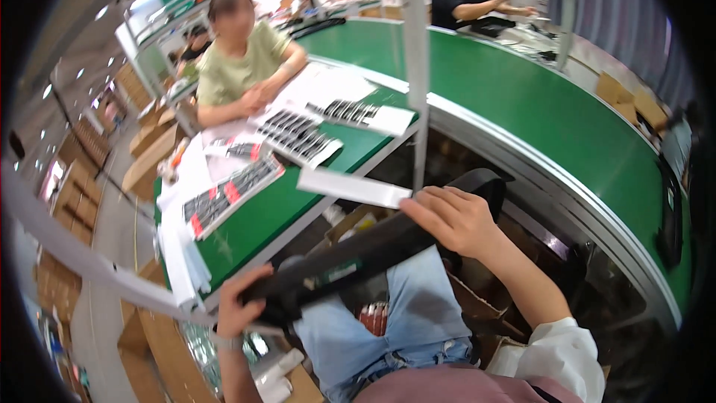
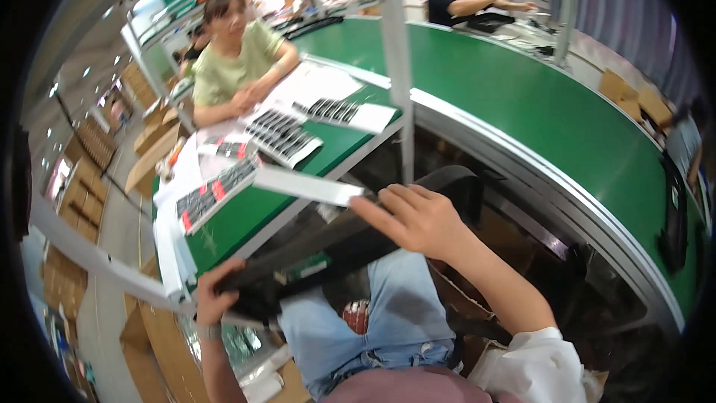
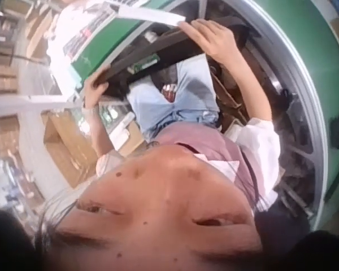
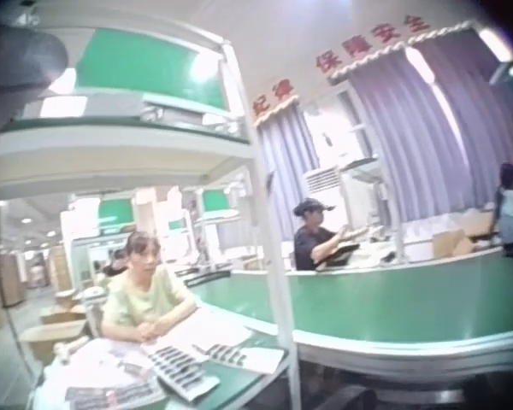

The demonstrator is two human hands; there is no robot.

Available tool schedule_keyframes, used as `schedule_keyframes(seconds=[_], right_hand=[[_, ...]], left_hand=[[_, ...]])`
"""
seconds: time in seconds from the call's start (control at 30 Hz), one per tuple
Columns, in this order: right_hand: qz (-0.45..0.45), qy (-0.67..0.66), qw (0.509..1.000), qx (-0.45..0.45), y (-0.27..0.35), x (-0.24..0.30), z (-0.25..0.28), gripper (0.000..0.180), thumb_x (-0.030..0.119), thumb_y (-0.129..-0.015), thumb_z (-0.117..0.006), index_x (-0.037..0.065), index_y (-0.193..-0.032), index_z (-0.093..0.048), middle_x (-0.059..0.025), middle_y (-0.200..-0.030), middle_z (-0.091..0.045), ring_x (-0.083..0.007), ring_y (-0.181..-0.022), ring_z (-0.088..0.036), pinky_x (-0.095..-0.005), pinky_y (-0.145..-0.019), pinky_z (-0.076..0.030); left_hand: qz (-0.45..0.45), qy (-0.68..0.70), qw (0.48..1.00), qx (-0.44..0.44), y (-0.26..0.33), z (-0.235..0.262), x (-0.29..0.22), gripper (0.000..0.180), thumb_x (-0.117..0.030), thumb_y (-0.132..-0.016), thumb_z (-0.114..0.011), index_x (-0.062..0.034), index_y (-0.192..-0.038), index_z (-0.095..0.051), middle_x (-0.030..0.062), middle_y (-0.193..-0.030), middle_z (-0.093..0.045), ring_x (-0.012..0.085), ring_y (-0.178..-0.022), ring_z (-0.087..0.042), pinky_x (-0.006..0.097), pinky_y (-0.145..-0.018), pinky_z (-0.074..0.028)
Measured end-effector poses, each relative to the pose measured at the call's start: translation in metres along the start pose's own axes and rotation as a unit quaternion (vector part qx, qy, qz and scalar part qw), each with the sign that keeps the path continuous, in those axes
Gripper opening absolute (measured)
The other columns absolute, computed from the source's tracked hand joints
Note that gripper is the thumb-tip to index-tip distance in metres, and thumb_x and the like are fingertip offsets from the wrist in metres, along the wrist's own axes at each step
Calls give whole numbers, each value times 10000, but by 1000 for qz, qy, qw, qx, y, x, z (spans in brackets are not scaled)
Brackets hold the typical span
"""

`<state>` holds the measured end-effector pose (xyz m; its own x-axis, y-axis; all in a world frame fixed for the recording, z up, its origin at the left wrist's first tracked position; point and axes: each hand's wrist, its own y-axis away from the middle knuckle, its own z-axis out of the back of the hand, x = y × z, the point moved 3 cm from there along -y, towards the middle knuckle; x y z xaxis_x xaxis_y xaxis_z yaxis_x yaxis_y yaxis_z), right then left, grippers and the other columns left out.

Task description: Applying safety and identification labels to plastic manufacturing components.

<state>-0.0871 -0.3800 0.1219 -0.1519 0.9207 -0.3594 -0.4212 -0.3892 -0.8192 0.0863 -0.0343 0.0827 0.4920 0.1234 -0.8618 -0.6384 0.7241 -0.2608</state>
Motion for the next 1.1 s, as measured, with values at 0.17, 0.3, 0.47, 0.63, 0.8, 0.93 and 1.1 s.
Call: schedule_keyframes(seconds=[0.17,0.3,0.47,0.63,0.8,0.93,1.1], right_hand=[[-81,-71,994,31,67,22,-63,412,32,-730,-663,68,-1140,-651,-107,-956,-654,-256,-868,-675,-319,-703,-562],[-204,-169,955,137,61,23,-54,534,-4,-695,-718,55,-1211,-594,-158,-1077,-649,-330,-945,-660,-378,-765,-552],[-360,-469,800,104,32,44,-45,535,25,-693,-756,20,-1201,-589,-178,-1222,-576,-282,-999,-653,-339,-805,-522],[-371,-580,722,67,5,63,-54,226,-10,-746,-712,-51,-961,-655,-150,-988,-620,-199,-846,-632,-275,-728,-502],[-484,-661,562,117,-5,83,-79,41,-43,-824,-668,-56,-862,-659,-78,-808,-611,-117,-680,-604,-217,-601,-462],[-514,-683,497,146,0,84,-89,36,-14,-861,-667,-45,-859,-648,-58,-809,-609,-90,-623,-587,-204,-550,-461],[-534,-671,488,161,2,83,-96,46,-18,-847,-689,-32,-851,-645,-40,-780,-613,-63,-602,-579,-186,-505,-441]], left_hand=[[-19,-104,994,24,-2,-32,26,661,-181,-651,-810,-25,-1251,-580,125,-1108,-658,264,-1034,-630,339,-930,-466],[21,-102,990,-93,0,-49,23,348,-175,-817,-693,-9,-1118,-635,164,-985,-676,320,-903,-657,356,-808,-503],[20,-130,982,-139,-6,-56,22,209,-157,-875,-636,2,-1008,-658,175,-953,-670,348,-878,-637,362,-781,-491],[-31,-223,962,-155,-9,-62,16,155,-113,-902,-578,-25,-1005,-654,144,-959,-673,324,-869,-624,374,-779,-468],[23,-29,981,-190,0,-63,25,231,-167,-943,-518,1,-999,-667,144,-990,-687,282,-904,-646,365,-821,-476],[-33,81,980,-180,-1,-54,26,494,-343,-997,-396,68,-927,-661,178,-961,-688,271,-979,-644,353,-880,-475],[-7,98,977,-187,1,-52,28,129,-53,-863,-601,34,-774,-633,153,-907,-672,275,-936,-665,343,-829,-499]])
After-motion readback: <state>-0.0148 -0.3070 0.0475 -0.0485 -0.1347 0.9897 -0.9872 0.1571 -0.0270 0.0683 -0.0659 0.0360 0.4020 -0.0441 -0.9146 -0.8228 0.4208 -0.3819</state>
